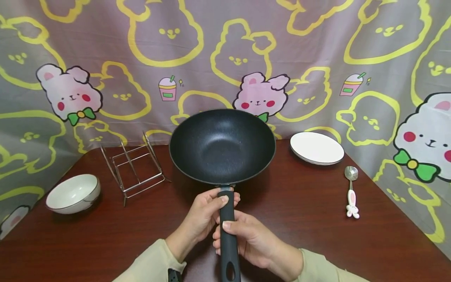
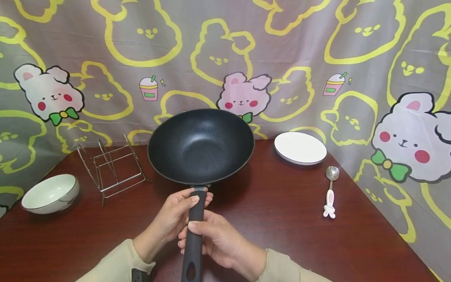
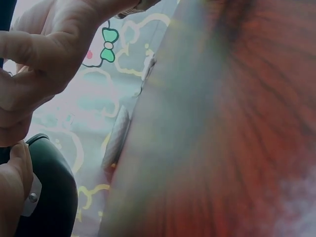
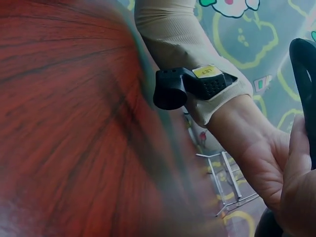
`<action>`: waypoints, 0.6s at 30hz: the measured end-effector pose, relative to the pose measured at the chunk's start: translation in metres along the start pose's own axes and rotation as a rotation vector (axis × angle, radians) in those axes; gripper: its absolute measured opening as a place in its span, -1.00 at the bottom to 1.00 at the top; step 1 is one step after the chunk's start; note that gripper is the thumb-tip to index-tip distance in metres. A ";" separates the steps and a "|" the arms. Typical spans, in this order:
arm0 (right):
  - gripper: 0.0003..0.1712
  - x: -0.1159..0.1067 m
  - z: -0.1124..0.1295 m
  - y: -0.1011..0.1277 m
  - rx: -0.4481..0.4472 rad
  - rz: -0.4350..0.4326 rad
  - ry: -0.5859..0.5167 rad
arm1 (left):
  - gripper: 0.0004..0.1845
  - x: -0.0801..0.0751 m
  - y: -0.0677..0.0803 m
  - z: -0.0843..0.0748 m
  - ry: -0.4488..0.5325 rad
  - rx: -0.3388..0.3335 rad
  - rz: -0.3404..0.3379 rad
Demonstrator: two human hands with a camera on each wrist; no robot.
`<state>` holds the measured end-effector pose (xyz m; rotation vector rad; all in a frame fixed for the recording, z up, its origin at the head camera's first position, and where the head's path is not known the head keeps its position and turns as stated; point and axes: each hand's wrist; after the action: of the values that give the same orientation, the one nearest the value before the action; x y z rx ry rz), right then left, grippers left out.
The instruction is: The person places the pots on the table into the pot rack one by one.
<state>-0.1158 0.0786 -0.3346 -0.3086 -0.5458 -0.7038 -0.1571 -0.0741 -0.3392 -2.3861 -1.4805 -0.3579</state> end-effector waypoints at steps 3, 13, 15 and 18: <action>-0.79 0.002 0.002 0.000 -0.002 0.000 0.006 | -0.56 0.002 0.000 -0.002 0.005 0.023 -0.003; -0.78 0.006 0.006 -0.003 -0.032 0.024 0.017 | -0.56 0.002 0.001 -0.010 -0.030 0.113 0.012; -0.78 0.007 0.008 -0.003 -0.025 0.018 0.016 | -0.57 0.002 0.001 -0.012 -0.033 0.130 0.013; -0.77 0.009 0.010 -0.005 -0.028 0.019 0.014 | -0.57 0.001 0.000 -0.015 -0.036 0.154 0.023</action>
<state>-0.1171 0.0746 -0.3213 -0.3340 -0.5193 -0.6957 -0.1575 -0.0793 -0.3252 -2.2972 -1.4397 -0.1897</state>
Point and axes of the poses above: each hand's wrist, its own y-axis away from the middle knuckle, its own x-axis out of the palm, z = x × y, and after that the axes turned 1 degree about -x, right-handed
